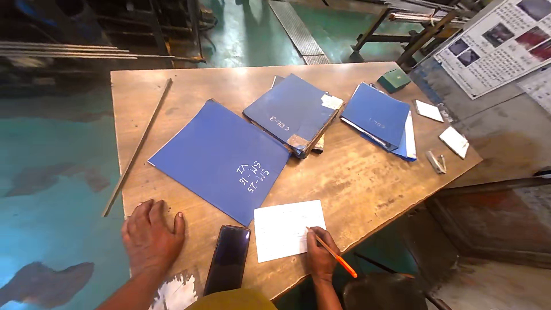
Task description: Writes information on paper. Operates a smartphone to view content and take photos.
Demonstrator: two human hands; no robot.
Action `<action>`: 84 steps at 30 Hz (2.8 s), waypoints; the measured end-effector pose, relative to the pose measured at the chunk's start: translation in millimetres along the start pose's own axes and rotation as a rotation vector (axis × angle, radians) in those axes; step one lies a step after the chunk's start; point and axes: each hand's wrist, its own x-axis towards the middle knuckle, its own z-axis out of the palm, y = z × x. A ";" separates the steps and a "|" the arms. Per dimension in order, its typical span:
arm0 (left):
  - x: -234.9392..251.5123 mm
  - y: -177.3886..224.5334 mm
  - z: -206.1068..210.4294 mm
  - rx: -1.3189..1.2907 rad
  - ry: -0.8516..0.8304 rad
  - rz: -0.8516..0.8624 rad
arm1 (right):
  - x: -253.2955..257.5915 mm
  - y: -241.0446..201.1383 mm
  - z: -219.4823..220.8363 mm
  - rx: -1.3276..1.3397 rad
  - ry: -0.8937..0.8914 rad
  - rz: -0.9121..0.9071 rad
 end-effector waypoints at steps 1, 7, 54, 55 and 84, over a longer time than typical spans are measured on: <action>0.1 -0.3 0.0 0.004 -0.004 -0.004 | -0.3 0.4 0.6 0.000 0.006 0.001; 0.8 0.3 0.3 -0.007 0.003 0.005 | 0.2 4.2 0.3 -0.015 0.004 -0.014; -0.6 -5.3 7.3 -0.011 0.027 -0.005 | 0.7 6.4 2.8 -0.024 0.016 -0.027; -0.4 -5.6 7.2 -0.010 0.025 -0.006 | 0.7 6.3 3.0 -0.019 0.016 -0.028; -0.2 -3.1 3.9 -0.016 0.007 -0.005 | 2.1 2.5 3.4 -0.067 0.017 -0.005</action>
